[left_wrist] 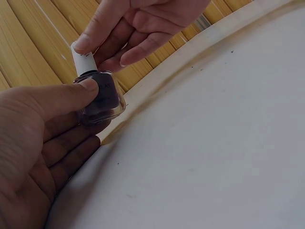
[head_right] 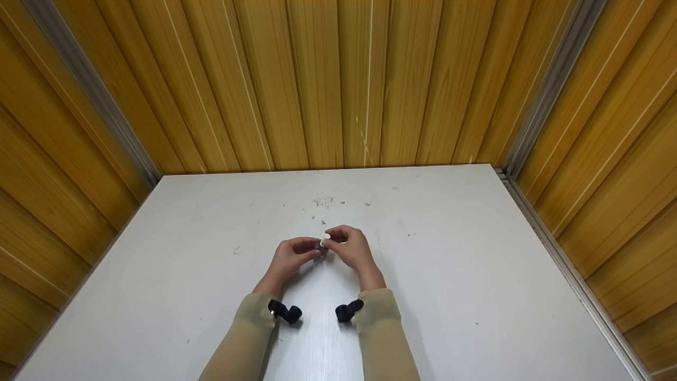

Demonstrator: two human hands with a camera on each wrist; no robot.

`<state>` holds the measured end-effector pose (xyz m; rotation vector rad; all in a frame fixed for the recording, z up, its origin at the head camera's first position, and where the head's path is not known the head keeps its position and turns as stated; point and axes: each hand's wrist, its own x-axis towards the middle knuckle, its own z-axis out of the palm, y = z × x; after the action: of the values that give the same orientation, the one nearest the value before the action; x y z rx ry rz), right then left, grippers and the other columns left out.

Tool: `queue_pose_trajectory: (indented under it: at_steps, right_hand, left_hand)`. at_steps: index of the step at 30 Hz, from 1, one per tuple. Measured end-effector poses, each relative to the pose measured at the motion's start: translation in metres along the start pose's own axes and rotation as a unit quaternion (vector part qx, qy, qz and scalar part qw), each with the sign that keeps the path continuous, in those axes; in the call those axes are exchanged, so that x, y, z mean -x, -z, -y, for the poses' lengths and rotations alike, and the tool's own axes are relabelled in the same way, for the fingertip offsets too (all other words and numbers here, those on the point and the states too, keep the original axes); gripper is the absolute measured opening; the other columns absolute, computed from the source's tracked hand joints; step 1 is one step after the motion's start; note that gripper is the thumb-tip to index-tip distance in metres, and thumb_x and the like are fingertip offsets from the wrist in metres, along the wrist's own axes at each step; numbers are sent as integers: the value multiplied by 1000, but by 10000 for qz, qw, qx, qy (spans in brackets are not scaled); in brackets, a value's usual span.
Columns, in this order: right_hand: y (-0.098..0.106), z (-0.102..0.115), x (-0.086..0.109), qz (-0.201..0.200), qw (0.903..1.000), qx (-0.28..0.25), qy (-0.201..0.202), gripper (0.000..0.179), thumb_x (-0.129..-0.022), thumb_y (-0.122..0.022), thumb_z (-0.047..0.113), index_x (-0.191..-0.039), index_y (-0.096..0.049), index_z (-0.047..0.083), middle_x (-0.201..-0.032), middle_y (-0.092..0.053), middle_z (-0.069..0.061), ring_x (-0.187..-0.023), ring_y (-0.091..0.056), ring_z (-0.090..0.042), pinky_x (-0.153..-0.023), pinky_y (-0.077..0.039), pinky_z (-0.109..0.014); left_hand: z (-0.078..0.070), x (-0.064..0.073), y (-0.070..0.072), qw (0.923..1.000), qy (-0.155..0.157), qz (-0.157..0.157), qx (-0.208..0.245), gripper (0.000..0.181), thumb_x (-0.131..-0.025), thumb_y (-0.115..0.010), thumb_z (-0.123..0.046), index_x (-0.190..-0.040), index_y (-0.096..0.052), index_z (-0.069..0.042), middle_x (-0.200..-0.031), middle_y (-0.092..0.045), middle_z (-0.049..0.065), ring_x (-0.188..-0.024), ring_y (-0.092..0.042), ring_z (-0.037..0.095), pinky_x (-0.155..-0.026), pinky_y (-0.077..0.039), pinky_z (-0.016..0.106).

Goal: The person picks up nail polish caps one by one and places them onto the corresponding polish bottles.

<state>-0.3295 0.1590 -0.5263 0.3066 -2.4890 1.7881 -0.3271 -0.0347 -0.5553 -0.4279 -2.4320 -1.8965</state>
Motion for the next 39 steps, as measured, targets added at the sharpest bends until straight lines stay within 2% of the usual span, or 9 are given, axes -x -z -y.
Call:
queue_pose_trajectory:
  at_steps: [4, 9, 14, 17, 20, 25, 30, 35, 39]
  right_hand:
    - [0, 0, 0, 34, 10000, 20, 20, 30, -89, -79, 8, -117, -74, -1, -112, -76, -20, -95, -70, -11, -76, -52, -17]
    - [-1, 1, 0, 51, 9999, 123, 107, 28, -91, -76, 4, -117, -73, -5, -111, -75, -24, -94, -68, -12, -75, -50, -16]
    - [0, 23, 8, 57, 9998, 172, 34, 25, -91, -74, 1, -114, -72, -9, -107, -75, -26, -89, -67, -12, -75, -49, -17]
    - [0, 19, 7, -1, 9999, 143, -42, 22, -89, -77, 5, -109, -74, -4, -104, -77, -18, -87, -67, -9, -75, -50, -18]
    - [-1, 2, 0, -35, 9998, 161, -108, 24, -88, -80, 11, -110, -76, 2, -106, -78, -14, -90, -69, -10, -78, -52, -19]
    - [0, 2, 0, 28, 9999, 142, -55, 30, -90, -79, 11, -117, -74, 0, -114, -76, -20, -98, -70, -16, -79, -51, -18]
    - [-2, 2, -1, 48, 9998, 214, -37, 27, -91, -75, 4, -116, -73, -5, -112, -75, -24, -92, -67, -11, -78, -49, -17]
    - [-4, 3, -1, -55, 9996, 253, -97, 24, -91, -76, 3, -113, -73, -6, -109, -76, -23, -86, -65, -6, -76, -48, -17]
    - [-3, 2, 0, -81, 9996, 260, -98, 25, -90, -79, 9, -112, -74, -2, -108, -77, -19, -89, -67, -9, -77, -49, -17]
  left_hand:
    - [0, 0, 0, 10000, -31, -5, -22, 26, -87, -80, -4, -113, -76, 1, -105, -79, 17, -100, -77, 27, -88, -61, 30]
    - [0, -1, 0, 10000, -32, -2, -55, 27, -87, -80, -5, -113, -76, 1, -105, -79, 17, -100, -76, 26, -89, -61, 30]
    - [1, -1, 0, 10000, -20, 11, -64, 27, -87, -80, -4, -113, -76, 0, -105, -79, 17, -100, -77, 27, -90, -61, 31]
    - [2, -1, 0, 10000, -27, 7, -28, 27, -87, -80, -4, -114, -76, 0, -107, -79, 17, -101, -76, 29, -88, -61, 33]
    - [3, -1, 1, 10000, -7, 1, -1, 27, -87, -79, -3, -114, -76, 0, -108, -79, 17, -101, -76, 29, -86, -62, 32]
    - [1, 0, 1, 10000, 53, 11, -18, 27, -87, -79, -3, -114, -76, -1, -108, -79, 17, -101, -76, 27, -87, -61, 30]
    - [-1, 0, 1, 10000, 55, 20, -37, 26, -88, -78, -3, -114, -76, 0, -107, -79, 17, -101, -77, 27, -87, -61, 30]
    - [-1, 0, 1, 10000, 63, 7, -1, 26, -87, -79, -3, -113, -76, 0, -105, -79, 17, -99, -77, 26, -86, -61, 29]
    - [-1, 0, 1, 9999, 109, 11, -18, 26, -87, -79, -3, -113, -77, 0, -106, -79, 16, -100, -77, 25, -88, -61, 29]
